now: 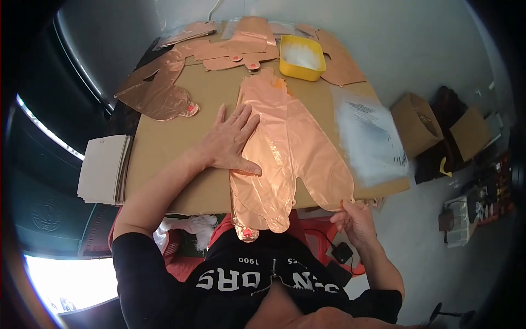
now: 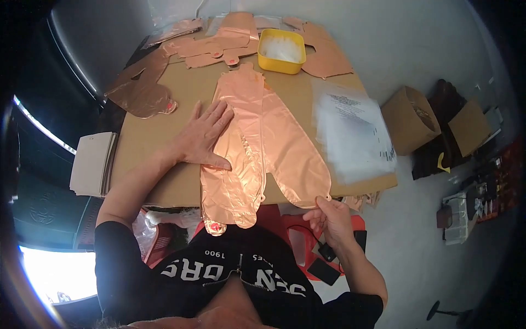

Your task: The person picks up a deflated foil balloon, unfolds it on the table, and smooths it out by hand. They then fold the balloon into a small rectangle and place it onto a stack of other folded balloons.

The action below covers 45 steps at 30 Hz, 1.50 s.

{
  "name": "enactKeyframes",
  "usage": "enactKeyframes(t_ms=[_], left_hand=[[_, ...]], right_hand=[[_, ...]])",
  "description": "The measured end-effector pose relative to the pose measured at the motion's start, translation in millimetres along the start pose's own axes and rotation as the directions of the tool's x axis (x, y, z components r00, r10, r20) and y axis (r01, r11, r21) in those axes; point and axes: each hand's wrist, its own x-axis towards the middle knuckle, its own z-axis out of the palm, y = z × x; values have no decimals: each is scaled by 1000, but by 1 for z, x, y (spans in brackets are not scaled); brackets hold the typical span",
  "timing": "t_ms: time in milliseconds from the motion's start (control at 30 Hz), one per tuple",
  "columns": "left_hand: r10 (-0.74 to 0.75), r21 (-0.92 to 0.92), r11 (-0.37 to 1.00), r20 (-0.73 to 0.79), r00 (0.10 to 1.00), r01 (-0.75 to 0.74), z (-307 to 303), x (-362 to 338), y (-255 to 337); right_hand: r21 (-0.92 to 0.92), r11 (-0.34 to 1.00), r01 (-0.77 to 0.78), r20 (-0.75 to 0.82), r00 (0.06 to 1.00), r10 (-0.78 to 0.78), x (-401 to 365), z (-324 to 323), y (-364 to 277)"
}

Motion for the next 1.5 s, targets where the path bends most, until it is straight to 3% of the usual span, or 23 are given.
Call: enactKeyframes(t_ms=[133, 233, 333, 433, 533, 633, 767, 867, 900, 1000, 1100, 1200, 1267, 1367, 1467, 1500], left_hand=[[8, 1, 1000, -9, 1000, -8, 2, -1, -1], [7, 4, 1000, 1, 1000, -7, 1, -1, -1], [10, 9, 1000, -5, 1000, -10, 2, 0, -1], [-7, 7, 1000, 20, 1000, 7, -1, -2, 1], [-8, 5, 1000, 32, 999, 8, -3, -2, 1], [-4, -7, 1000, 20, 1000, 4, -2, -2, 0], [15, 12, 1000, -35, 999, -15, 6, -1, -5], [3, 14, 1000, 25, 1000, -3, 5, -1, -4], [9, 12, 1000, 50, 999, -9, -2, -1, -2], [-5, 66, 998, 34, 999, 3, 5, 0, -4], [14, 96, 995, -19, 1000, -12, 18, 1, -9], [-2, 67, 998, -2, 1000, 2, 12, 1, -6], [-6, 44, 999, 12, 1000, 6, 9, 1, -5], [-10, 31, 999, 14, 1000, 10, 9, 1, -6], [-9, 27, 1000, 18, 1000, 9, 3, -1, -4], [-8, 25, 1000, 19, 1000, 8, 1, -1, -3]], right_hand=[[-188, 975, 122, -80, 987, -139, -8, 9, -10], [-346, 888, 303, -108, 927, -359, -13, 25, -24], [-474, 671, 571, 3, 763, -647, -2, 31, -28], [-634, 259, 729, 266, 520, -812, 0, 60, -45], [-579, -117, 807, 539, 271, -797, 7, 95, -52], [-422, -152, 894, 681, 202, -704, 16, 121, -45], [-347, -275, 897, 803, 133, -580, 30, 140, -35], [-320, -242, 916, 815, 136, -563, 37, 147, -30], [-347, -231, 909, 838, 190, -511, 38, 145, -29], [-268, -211, 940, 881, 150, -449, 40, 146, -39], [-87, -7, 996, 905, 77, -419, 45, 134, -61], [-193, -225, 955, 838, 41, -544, 75, 101, -71], [-417, -279, 865, 795, 198, -573, 94, 85, -83], [-702, -437, 562, 710, 511, -484, 111, 68, -78], [-730, -417, 541, 672, 678, -298, 112, 74, -78], [-712, -421, 562, 692, 664, -283, 112, 77, -77]])
